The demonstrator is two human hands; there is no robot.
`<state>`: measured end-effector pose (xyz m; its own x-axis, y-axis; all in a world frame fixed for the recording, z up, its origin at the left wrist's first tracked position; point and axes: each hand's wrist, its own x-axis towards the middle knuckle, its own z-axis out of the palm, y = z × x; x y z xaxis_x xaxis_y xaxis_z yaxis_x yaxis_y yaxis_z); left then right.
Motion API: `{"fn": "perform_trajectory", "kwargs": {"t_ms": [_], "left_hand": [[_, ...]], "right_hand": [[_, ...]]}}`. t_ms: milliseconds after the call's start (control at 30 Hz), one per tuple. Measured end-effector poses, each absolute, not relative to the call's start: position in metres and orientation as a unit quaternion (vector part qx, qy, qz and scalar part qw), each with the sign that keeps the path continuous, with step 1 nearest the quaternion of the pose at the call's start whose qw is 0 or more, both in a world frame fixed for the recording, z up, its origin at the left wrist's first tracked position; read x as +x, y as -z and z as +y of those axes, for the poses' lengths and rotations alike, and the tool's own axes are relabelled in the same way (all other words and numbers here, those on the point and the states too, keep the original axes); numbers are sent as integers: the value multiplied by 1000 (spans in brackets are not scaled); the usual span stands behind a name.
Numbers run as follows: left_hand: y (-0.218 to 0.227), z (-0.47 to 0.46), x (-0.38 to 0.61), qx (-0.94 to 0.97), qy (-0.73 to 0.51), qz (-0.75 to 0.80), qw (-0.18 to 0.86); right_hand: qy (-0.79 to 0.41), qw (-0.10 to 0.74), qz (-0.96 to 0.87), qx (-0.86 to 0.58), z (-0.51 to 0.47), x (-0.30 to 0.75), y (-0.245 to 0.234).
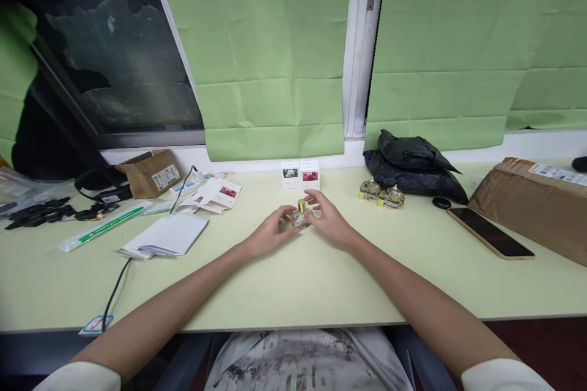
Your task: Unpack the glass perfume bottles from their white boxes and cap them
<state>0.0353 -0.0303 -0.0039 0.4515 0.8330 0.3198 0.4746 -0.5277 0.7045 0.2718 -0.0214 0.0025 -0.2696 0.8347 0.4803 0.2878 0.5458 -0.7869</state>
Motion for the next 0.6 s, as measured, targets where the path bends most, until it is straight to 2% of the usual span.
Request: {"fn": "perform_trajectory", "kwargs": {"t_ms": [100, 300, 500, 600], "left_hand": [[-1, -36, 37, 810, -337, 395, 274], [-3, -43, 37, 812, -326, 358, 326], [2, -36, 35, 804, -361, 408, 239], [5, -34, 34, 809, -360, 399, 240]], "right_hand": [[-222, 453, -759, -413, -24, 274, -5], [-308, 428, -762, -376, -29, 276, -8], [-294, 426, -771, -371, -31, 270, -6], [-295, 420, -771, -376, -32, 269, -5]]}}
